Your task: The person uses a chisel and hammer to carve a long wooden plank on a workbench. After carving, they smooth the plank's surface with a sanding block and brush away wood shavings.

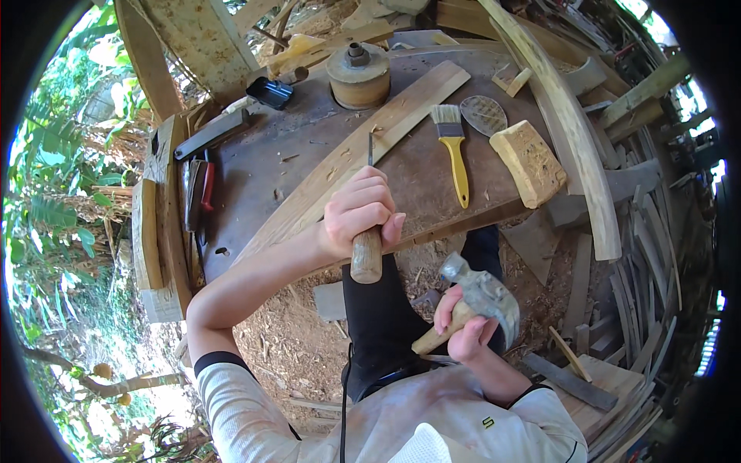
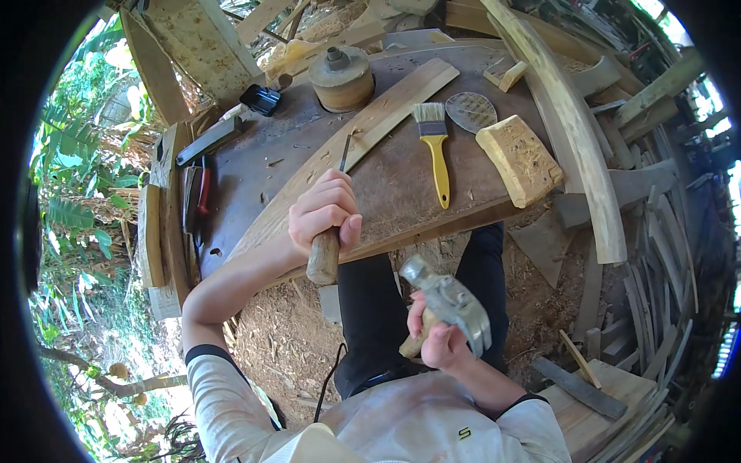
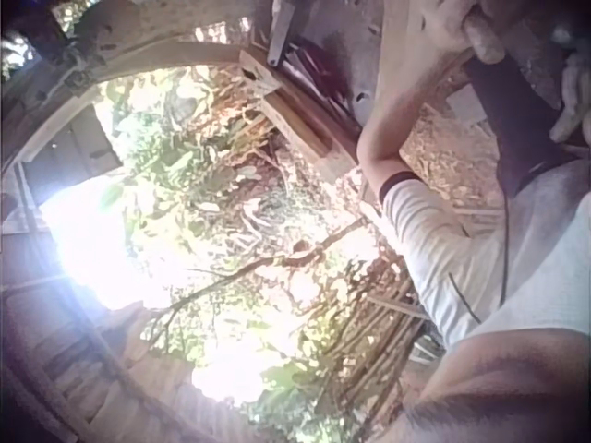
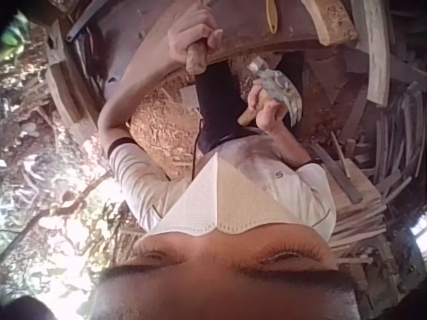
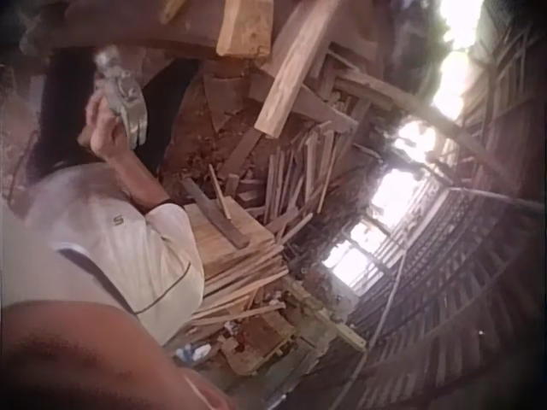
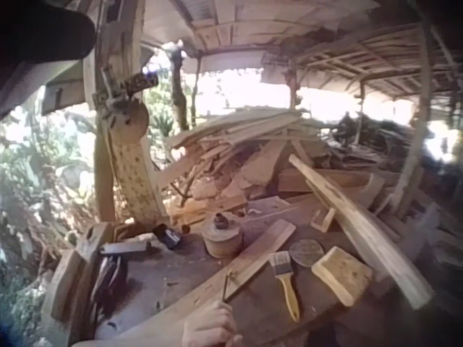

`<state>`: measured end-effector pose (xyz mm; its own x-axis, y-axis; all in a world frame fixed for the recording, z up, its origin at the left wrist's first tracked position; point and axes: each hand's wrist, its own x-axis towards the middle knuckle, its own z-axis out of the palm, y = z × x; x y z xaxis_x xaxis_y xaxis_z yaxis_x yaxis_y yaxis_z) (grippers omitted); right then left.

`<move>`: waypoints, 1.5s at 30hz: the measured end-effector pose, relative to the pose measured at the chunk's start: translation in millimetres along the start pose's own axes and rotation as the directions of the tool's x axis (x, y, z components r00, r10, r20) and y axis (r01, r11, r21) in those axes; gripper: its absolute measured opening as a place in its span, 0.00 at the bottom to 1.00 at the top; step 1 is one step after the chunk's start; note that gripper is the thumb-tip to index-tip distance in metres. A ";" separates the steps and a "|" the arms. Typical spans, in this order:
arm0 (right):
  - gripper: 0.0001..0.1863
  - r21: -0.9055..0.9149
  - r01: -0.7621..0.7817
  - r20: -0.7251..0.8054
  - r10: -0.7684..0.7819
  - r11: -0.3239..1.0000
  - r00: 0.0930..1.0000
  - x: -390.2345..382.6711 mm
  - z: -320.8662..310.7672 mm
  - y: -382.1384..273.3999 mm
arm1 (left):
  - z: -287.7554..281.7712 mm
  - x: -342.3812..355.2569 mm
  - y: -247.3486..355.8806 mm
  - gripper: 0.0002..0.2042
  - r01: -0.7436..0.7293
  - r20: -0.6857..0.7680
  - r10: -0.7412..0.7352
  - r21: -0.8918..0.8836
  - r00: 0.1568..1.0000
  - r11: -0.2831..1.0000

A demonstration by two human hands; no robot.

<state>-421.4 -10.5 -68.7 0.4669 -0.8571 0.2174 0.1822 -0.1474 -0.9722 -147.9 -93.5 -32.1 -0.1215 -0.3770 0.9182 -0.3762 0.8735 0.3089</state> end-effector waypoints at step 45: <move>0.30 -0.119 0.781 0.439 -0.673 0.614 0.595 62.7 43.7 -27.7 | 2.5 1.9 -8.4 0.14 0.129 -0.123 -0.124 0.037 0.985 0.991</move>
<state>-359.3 -38.6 -24.3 0.5356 -0.1943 0.8218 0.3738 -0.8181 -0.4371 -147.2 -102.3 -33.6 0.0399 -0.4414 0.8964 -0.4225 0.8055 0.4155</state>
